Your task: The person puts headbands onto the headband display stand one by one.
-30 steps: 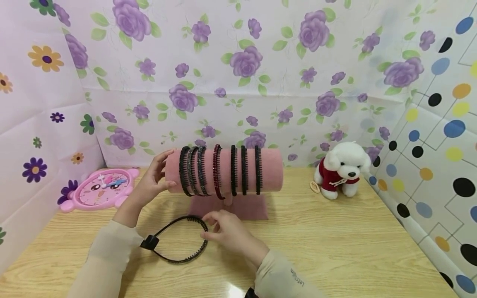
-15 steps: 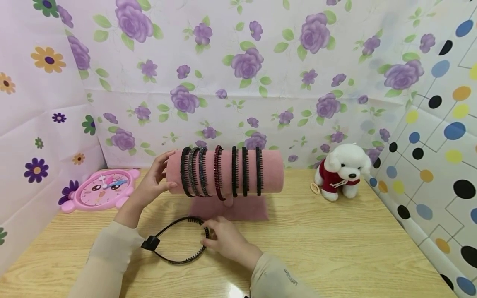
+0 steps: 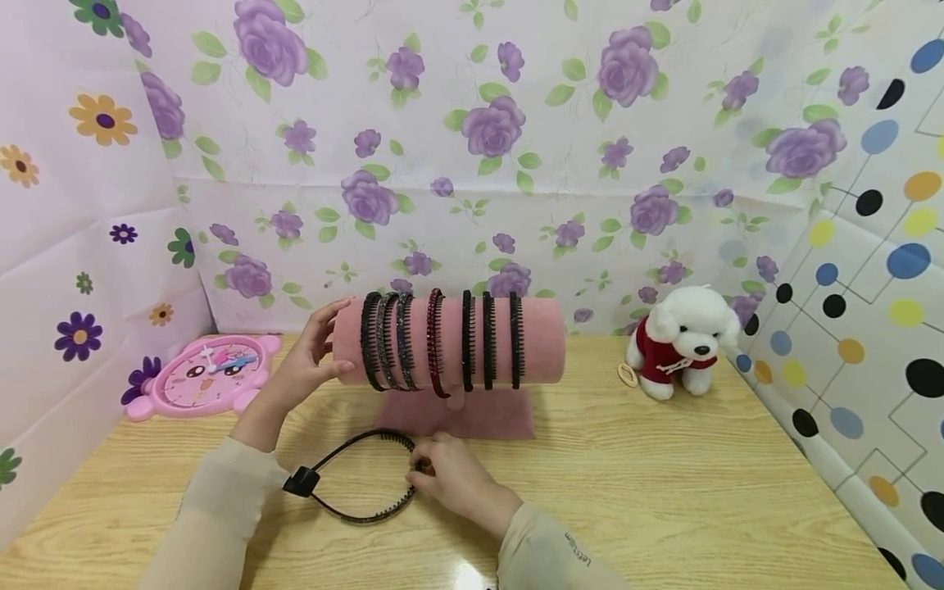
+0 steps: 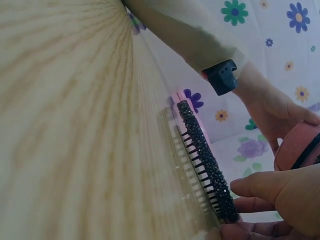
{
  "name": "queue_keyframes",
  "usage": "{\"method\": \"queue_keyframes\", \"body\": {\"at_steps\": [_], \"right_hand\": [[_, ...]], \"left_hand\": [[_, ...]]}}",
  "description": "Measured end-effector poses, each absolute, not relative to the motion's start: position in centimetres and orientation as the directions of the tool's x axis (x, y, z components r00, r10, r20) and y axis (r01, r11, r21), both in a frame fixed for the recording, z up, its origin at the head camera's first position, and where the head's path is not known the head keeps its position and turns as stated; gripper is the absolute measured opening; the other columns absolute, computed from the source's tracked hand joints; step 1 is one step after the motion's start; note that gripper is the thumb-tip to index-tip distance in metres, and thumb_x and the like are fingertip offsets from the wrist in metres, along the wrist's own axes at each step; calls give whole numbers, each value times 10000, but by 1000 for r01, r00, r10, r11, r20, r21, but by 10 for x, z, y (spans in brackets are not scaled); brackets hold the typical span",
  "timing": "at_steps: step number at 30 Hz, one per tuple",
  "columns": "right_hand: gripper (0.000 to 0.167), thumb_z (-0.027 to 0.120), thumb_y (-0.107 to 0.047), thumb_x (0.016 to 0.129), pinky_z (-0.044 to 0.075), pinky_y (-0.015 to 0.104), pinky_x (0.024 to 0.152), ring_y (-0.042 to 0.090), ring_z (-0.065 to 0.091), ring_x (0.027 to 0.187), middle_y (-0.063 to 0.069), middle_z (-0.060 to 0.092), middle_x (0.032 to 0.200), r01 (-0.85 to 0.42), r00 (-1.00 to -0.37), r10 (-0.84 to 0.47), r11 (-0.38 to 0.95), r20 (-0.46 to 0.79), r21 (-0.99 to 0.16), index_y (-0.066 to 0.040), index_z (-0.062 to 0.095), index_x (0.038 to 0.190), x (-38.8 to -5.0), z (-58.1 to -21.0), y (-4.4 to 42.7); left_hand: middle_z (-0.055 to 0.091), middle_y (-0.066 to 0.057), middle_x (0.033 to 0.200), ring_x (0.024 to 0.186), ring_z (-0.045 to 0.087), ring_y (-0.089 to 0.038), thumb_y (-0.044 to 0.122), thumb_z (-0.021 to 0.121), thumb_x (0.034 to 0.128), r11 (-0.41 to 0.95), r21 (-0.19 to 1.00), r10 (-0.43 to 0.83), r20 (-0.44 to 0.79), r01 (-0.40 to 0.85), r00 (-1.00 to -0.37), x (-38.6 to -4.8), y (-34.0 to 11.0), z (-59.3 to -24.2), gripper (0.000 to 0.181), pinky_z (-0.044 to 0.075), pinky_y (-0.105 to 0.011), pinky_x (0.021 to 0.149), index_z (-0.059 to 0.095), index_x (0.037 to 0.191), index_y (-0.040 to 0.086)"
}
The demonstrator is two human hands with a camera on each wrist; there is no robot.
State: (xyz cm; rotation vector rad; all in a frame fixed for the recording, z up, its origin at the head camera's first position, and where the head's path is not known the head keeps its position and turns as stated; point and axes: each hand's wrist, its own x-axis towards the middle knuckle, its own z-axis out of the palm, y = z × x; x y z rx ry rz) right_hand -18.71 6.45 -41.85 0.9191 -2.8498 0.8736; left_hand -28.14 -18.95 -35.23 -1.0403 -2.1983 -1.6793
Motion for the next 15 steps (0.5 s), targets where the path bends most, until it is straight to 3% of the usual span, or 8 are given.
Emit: {"method": "queue_keyframes", "body": {"at_steps": [7,15], "right_hand": [[147,757,-228,813,485,210,715,83,563,802,-3,640,902,-520,-851,-480,715,212,-468,-130,713,913,-187,-419,65],[121,766,-137,791,419,180,626,73,489,717,2,586,826,-473,-874,-441,670,207,-572,-87,696,875,-188,-418,69]], "left_hand": [[181,-77,1603,1429,240,-392,110,705,862,121,777,414,526,618,-743,-282,-189,-352,804,311,-581,1045,237,1514,156],[171,-87,1605,1428,238,-401,113,703,867,117,776,418,528,620,-739,-282,-190,-352,800,311,-591,1043,235,1514,147]]}}
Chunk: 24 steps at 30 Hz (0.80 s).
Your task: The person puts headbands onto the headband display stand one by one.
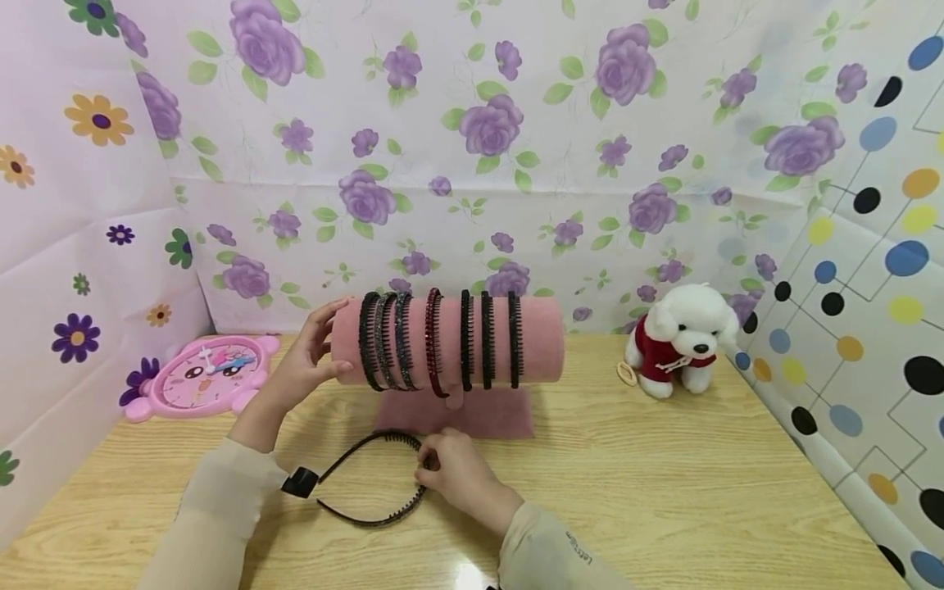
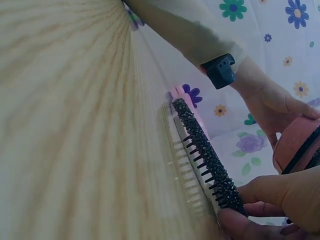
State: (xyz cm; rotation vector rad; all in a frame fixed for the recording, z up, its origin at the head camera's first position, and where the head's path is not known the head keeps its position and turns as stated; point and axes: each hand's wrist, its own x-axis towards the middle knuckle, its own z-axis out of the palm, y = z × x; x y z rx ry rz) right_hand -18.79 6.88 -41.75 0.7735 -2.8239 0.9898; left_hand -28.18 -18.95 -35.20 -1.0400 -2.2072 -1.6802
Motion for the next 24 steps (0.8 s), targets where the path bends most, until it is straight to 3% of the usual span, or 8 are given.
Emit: {"method": "queue_keyframes", "body": {"at_steps": [5,16,24], "right_hand": [[124,742,-105,810,456,171,646,79,537,736,11,587,854,-445,-879,-443,631,176,-635,-81,691,920,-189,-412,71],[381,721,-36,809,502,173,656,109,608,768,37,648,898,-415,-884,-440,586,156,-696,4,643,1180,-188,-385,79],[285,705,-56,814,503,171,653,102,618,769,37,673,905,-420,-882,-443,583,161,-695,-20,682,1095,-184,-366,92]], "left_hand": [[172,-81,1607,1427,242,-401,130,708,867,115,778,415,528,618,-741,-282,-190,-352,797,314,-588,1043,241,1513,148],[178,-77,1605,1425,241,-400,151,707,872,118,772,418,532,624,-736,-282,-192,-352,798,311,-585,1043,234,1514,152],[193,-82,1598,1424,238,-409,199,715,871,123,772,421,528,624,-737,-282,-191,-353,812,311,-585,1047,227,1518,157]]}}
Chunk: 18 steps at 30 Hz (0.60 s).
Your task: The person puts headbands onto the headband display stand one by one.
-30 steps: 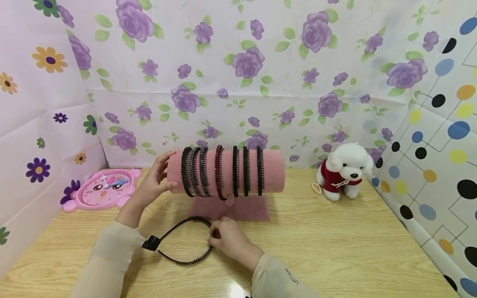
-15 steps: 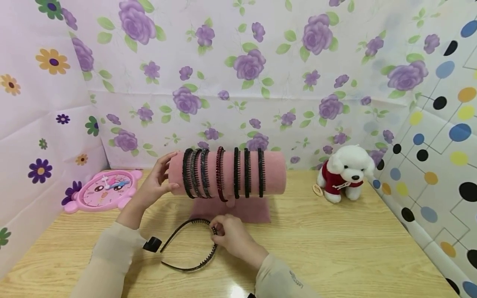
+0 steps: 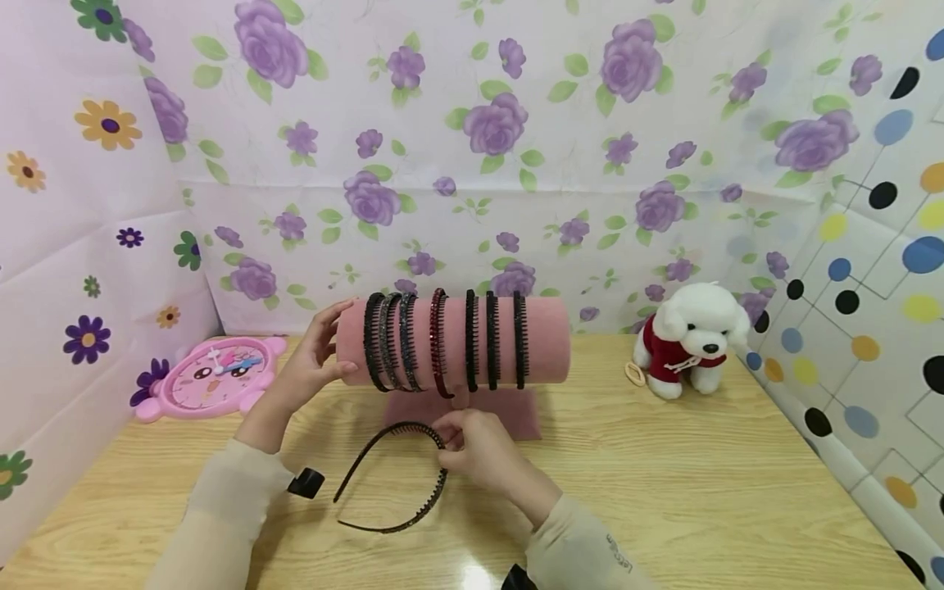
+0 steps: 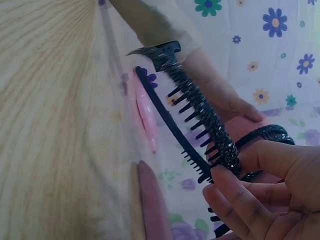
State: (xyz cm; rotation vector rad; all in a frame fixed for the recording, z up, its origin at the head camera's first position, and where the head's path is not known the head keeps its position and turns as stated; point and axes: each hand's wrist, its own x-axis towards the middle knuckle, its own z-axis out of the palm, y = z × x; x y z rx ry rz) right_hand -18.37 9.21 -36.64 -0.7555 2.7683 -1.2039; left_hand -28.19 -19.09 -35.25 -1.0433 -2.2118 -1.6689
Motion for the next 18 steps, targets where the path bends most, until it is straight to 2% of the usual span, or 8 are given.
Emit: {"method": "queue_keyframes", "body": {"at_steps": [4,10,18], "right_hand": [[285,697,-93,840,506,175,660,101,622,799,25,683,940,-387,-883,-457,584,106,-713,-72,660,1122,-181,-359,98],[297,692,-122,863,512,188,683,79,618,799,5,673,943,-385,-877,-474,595,79,-706,-94,635,1153,-175,-349,108],[309,665,-65,866,517,200,617,17,608,722,-13,681,870,-412,-849,-525,580,65,-702,-58,610,1170,-170,-337,126]], "left_hand": [[201,-71,1595,1428,238,-397,222,717,871,124,772,418,529,624,-738,-283,-191,-353,815,314,-577,1046,227,1520,170],[198,-66,1597,1431,243,-384,232,716,871,121,773,421,529,623,-737,-283,-191,-354,816,317,-574,1043,225,1520,171],[196,-51,1601,1433,240,-385,209,715,871,120,775,418,528,621,-739,-283,-192,-355,807,322,-560,1045,232,1517,168]]}}
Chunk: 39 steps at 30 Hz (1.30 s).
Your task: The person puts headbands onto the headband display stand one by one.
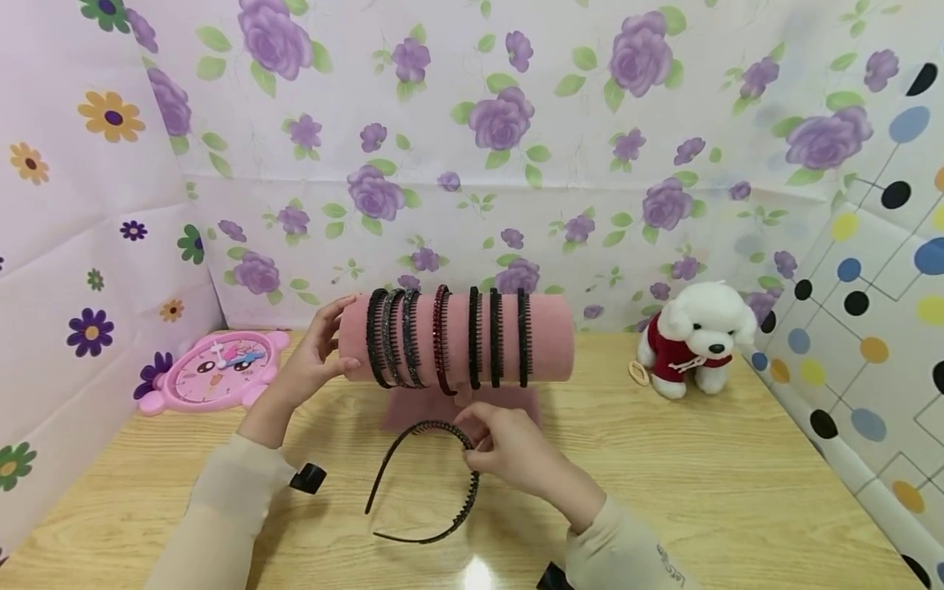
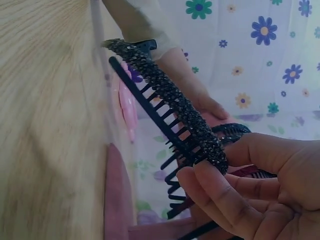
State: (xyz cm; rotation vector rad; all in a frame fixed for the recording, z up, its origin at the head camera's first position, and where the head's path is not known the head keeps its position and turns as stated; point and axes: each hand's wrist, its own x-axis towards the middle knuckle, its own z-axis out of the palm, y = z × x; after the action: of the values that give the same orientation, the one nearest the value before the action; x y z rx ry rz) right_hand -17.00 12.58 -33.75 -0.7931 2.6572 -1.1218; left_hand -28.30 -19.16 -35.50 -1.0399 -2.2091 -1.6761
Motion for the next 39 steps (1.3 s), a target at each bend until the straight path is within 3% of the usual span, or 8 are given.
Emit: {"method": "queue_keyframes", "body": {"at_steps": [17,30,39], "right_hand": [[394,672,-165,884,512,222,603,3,593,678,-13,656,843,-409,-844,-537,618,19,-671,-26,571,1239,-162,-311,189],[438,682,-178,881,528,231,609,28,624,662,5,653,827,-320,-896,-442,703,-39,-635,4,542,1254,-156,-293,233],[443,694,-166,875,528,215,592,22,622,621,-4,676,803,-318,-923,-384,759,4,-568,34,548,1243,-157,-290,254]], "left_hand": [[187,-30,1603,1434,254,-362,297,734,853,117,794,407,509,596,-758,-282,-190,-354,820,325,-565,1051,257,1509,185],[172,-67,1608,1430,254,-368,324,734,850,115,792,410,512,600,-755,-282,-189,-352,831,326,-566,1045,253,1512,179],[175,-58,1608,1435,244,-373,270,730,859,122,792,409,509,598,-757,-281,-190,-353,818,323,-562,1046,248,1512,169]]}}
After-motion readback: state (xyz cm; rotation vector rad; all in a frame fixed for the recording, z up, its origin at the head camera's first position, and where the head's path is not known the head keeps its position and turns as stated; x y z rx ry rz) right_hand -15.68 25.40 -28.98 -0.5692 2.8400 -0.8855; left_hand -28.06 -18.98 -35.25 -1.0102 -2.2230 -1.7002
